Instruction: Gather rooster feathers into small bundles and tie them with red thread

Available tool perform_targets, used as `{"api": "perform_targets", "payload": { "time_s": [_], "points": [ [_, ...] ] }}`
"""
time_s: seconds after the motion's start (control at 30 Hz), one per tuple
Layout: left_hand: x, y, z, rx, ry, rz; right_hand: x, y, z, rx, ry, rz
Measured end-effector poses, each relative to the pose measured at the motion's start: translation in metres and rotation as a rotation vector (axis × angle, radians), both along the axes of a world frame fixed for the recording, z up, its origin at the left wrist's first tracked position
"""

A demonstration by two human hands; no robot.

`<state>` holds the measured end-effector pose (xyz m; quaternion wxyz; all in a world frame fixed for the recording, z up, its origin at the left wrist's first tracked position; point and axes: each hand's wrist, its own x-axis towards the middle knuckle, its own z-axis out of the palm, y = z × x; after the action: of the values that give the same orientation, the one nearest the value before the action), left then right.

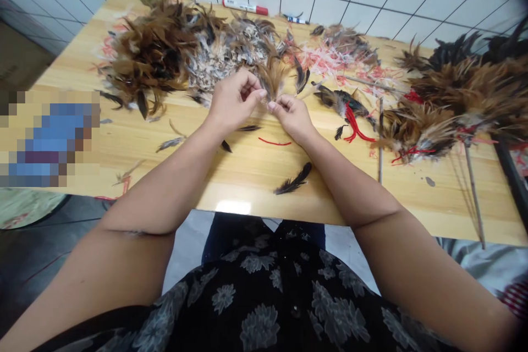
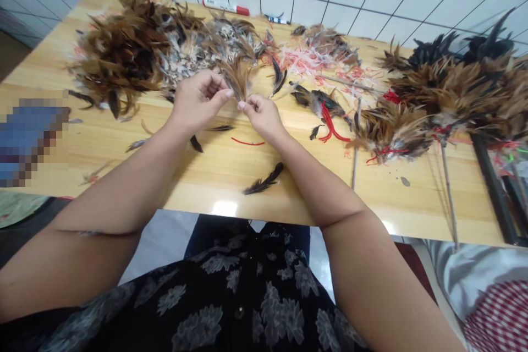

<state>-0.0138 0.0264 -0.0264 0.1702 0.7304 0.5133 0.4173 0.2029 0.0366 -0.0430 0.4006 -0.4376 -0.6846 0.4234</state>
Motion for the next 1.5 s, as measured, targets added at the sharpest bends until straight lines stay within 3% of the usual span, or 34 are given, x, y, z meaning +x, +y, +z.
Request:
{"api": "perform_targets", "payload": {
  "time_s": [0.17, 0.4, 0.53, 0.63, 0.73, 0.87, 1.07, 1.2, 1.3, 1.4, 1.5],
  "points": [
    [0.001, 0.006, -0.005, -0.01, 0.012, 0.003, -0.001, -0.002, 0.002, 0.048, -0.077, 0.019],
    [-0.003, 0.006, -0.004, -0.015, 0.001, -0.011, 0.002, 0.002, -0.005, 0.011, -0.005, 0.013],
    [-0.033, 0.021, 0.002, 0.114, -0.088, 0.134, 0.005, 0.005, -0.01, -0.041, 0.095, -0.052],
    [-0.067, 0.029, 0.007, 0.178, 0.013, 0.271, 0.008, 0.007, -0.01, -0.056, 0.169, -0.077],
    [-0.091, 0.026, 0.011, 0.053, 0.124, 0.26, 0.009, 0.008, -0.008, -0.074, 0.21, -0.093],
    [-0.099, 0.018, 0.009, -0.114, 0.207, 0.196, 0.008, 0.006, -0.005, -0.089, 0.191, -0.119],
    [-0.111, 0.023, 0.002, -0.079, 0.244, 0.172, 0.01, 0.01, -0.011, -0.051, 0.143, -0.102],
    [-0.142, 0.018, 0.014, -0.177, 0.289, 0.312, 0.01, 0.012, -0.014, -0.03, 0.149, -0.103],
    [-0.159, 0.01, 0.027, -0.153, 0.268, 0.284, 0.009, 0.01, -0.013, -0.024, 0.159, -0.096],
    [-0.156, 0.007, 0.034, -0.284, 0.404, 0.223, 0.008, 0.008, -0.009, -0.037, 0.155, -0.099],
    [-0.146, 0.015, 0.027, -0.412, 0.593, 0.193, 0.008, 0.007, -0.007, -0.033, 0.143, -0.107]
  ]
}}
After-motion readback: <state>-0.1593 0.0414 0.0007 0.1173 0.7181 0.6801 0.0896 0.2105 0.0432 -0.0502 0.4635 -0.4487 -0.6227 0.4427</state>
